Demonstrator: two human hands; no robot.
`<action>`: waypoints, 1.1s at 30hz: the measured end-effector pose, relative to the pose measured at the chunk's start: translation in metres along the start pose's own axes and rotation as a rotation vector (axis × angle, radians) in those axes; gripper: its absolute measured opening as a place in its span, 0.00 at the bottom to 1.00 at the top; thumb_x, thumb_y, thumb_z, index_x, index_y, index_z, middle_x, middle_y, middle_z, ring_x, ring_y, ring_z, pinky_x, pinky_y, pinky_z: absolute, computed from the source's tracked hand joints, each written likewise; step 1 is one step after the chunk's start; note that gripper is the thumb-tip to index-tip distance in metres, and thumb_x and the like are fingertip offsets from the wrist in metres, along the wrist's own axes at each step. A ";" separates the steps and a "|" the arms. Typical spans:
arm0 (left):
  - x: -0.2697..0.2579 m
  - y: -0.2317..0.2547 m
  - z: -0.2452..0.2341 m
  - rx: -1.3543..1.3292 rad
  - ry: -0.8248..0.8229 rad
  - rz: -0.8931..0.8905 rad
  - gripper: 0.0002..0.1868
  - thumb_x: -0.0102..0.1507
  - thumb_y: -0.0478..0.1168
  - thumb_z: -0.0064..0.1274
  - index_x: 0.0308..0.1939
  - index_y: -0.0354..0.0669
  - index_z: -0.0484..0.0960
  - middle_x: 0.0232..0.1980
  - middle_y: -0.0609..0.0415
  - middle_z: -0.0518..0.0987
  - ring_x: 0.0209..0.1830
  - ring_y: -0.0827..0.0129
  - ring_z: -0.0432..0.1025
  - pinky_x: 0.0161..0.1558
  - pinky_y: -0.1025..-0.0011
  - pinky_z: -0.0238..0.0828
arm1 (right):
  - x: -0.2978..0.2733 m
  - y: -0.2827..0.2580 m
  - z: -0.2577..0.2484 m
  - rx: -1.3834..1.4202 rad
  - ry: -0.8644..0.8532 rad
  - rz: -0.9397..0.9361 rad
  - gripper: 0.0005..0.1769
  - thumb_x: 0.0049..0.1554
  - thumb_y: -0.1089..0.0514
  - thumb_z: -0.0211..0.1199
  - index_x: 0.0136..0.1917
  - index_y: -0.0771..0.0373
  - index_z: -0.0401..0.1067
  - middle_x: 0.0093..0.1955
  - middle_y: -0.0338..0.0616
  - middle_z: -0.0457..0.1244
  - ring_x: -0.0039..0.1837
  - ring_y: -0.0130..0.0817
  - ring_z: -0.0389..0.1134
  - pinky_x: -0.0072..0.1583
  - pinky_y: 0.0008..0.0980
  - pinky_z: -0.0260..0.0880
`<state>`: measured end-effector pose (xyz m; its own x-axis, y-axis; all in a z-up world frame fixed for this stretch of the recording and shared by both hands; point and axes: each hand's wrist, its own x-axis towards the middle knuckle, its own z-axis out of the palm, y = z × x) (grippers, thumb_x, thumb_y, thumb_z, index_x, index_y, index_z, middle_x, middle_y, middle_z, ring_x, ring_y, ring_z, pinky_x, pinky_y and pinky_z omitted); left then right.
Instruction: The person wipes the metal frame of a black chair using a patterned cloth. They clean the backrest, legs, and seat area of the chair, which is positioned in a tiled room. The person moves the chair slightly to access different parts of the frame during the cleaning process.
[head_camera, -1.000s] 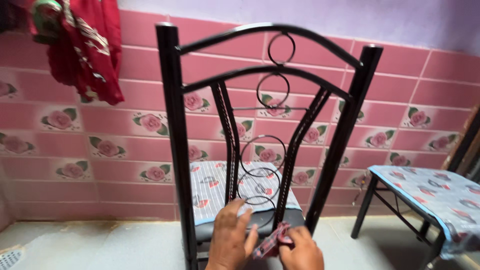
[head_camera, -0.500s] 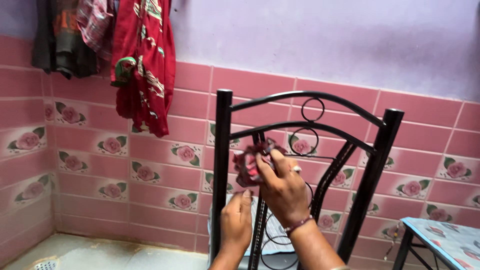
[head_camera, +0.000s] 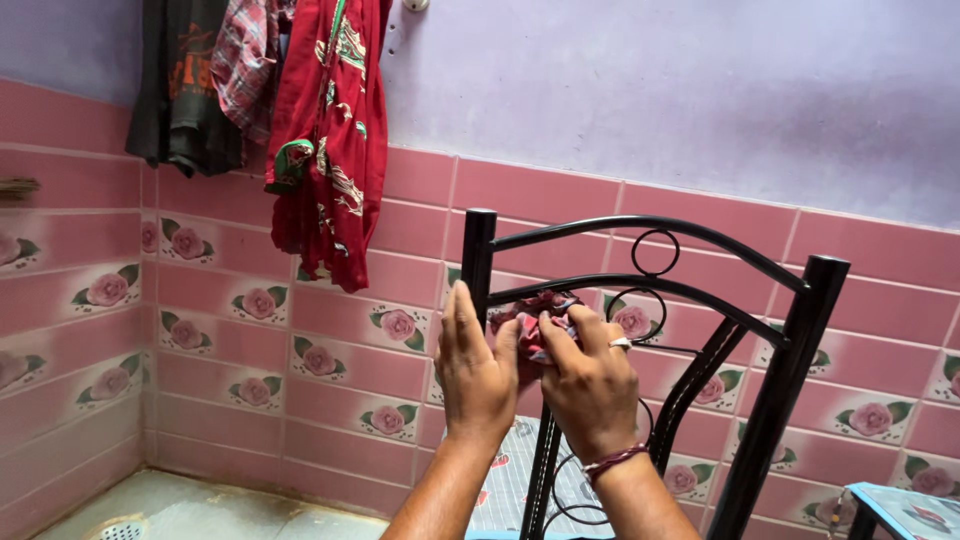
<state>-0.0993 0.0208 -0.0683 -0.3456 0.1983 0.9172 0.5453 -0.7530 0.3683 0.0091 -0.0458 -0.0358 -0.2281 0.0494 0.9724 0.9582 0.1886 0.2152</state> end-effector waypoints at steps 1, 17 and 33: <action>-0.005 -0.008 0.005 -0.050 -0.057 -0.095 0.37 0.69 0.44 0.50 0.77 0.34 0.53 0.69 0.30 0.68 0.68 0.38 0.62 0.66 0.51 0.57 | 0.001 0.002 0.001 -0.007 -0.038 0.027 0.15 0.53 0.60 0.67 0.55 0.53 0.79 0.57 0.37 0.65 0.49 0.40 0.68 0.45 0.36 0.73; -0.015 -0.043 0.013 0.105 -0.067 0.039 0.35 0.68 0.45 0.50 0.74 0.32 0.55 0.58 0.38 0.75 0.59 0.45 0.69 0.63 0.50 0.62 | -0.049 0.001 0.008 -0.105 -0.150 0.090 0.09 0.49 0.60 0.68 0.46 0.53 0.80 0.55 0.36 0.66 0.44 0.39 0.68 0.37 0.36 0.71; -0.013 -0.042 0.006 0.059 -0.138 -0.010 0.37 0.67 0.44 0.51 0.75 0.35 0.53 0.57 0.39 0.74 0.58 0.44 0.69 0.60 0.51 0.64 | -0.043 0.003 -0.003 0.003 0.003 0.160 0.22 0.47 0.62 0.66 0.56 0.54 0.79 0.57 0.41 0.65 0.52 0.41 0.68 0.51 0.39 0.72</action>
<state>-0.1133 0.0538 -0.0950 -0.2451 0.2931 0.9241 0.5878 -0.7131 0.3821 0.0228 -0.0504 -0.0768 -0.0720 0.0757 0.9945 0.9818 0.1811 0.0573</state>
